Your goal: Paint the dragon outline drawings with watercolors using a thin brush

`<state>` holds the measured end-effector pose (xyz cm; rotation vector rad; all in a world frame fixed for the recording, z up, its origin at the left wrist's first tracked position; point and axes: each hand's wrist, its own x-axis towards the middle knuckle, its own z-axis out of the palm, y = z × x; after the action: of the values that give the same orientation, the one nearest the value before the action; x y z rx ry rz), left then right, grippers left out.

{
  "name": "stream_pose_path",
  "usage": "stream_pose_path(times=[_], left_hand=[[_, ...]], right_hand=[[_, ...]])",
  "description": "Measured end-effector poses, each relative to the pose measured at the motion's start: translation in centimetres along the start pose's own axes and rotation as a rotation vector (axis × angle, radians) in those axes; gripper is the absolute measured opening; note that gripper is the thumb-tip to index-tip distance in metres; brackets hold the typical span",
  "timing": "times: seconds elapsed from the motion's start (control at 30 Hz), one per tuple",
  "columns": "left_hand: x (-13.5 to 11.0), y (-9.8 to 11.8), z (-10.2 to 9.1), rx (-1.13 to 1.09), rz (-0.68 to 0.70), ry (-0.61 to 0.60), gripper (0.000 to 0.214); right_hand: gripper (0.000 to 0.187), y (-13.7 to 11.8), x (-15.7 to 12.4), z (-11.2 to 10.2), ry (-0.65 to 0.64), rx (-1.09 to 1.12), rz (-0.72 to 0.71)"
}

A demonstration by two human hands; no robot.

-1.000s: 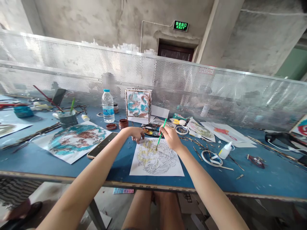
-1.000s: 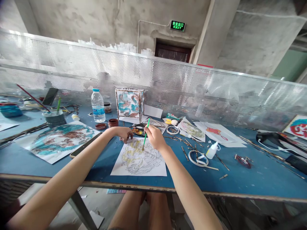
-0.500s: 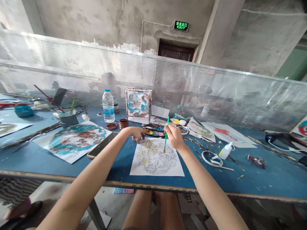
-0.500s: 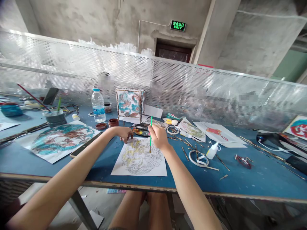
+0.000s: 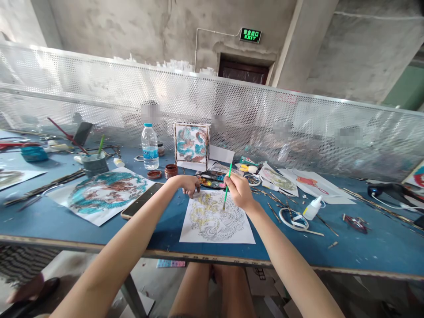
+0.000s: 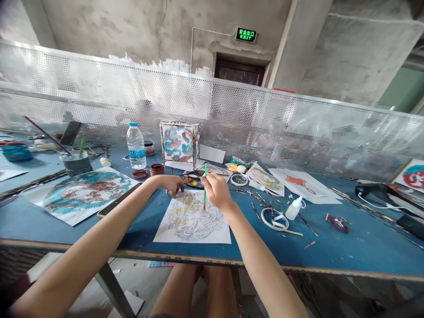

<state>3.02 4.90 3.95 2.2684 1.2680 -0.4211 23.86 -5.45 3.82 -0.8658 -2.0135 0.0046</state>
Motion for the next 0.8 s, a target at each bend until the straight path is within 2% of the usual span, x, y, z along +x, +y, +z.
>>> stream_pose_path(times=[0.07, 0.23, 0.4, 0.57, 0.7, 0.8], left_hand=[[-0.04, 0.04, -0.04, -0.001, 0.0, -0.004, 0.058], [-0.16, 0.2, -0.13, 0.005, -0.022, -0.002, 0.061], [-0.32, 0.28, -0.11, 0.006, 0.002, -0.009, 0.058], [-0.43, 0.33, -0.06, 0.007, -0.006, -0.006, 0.059], [-0.48, 0.36, -0.07, -0.016, -0.011, -0.009, 0.06], [-0.53, 0.43, -0.07, -0.026, -0.018, -0.013, 0.06]], right_hand=[[0.035, -0.08, 0.05, 0.04, -0.004, -0.01, 0.003], [0.039, -0.73, 0.05, 0.51, -0.114, 0.031, 0.013], [0.037, -0.83, 0.02, 0.51, -0.013, 0.01, 0.009], [0.039, -0.69, 0.07, 0.5, -0.086, 0.038, 0.045], [0.037, -0.65, 0.1, 0.43, -0.035, 0.023, 0.037], [0.038, -0.64, 0.17, 0.36, -0.084, 0.052, 0.058]])
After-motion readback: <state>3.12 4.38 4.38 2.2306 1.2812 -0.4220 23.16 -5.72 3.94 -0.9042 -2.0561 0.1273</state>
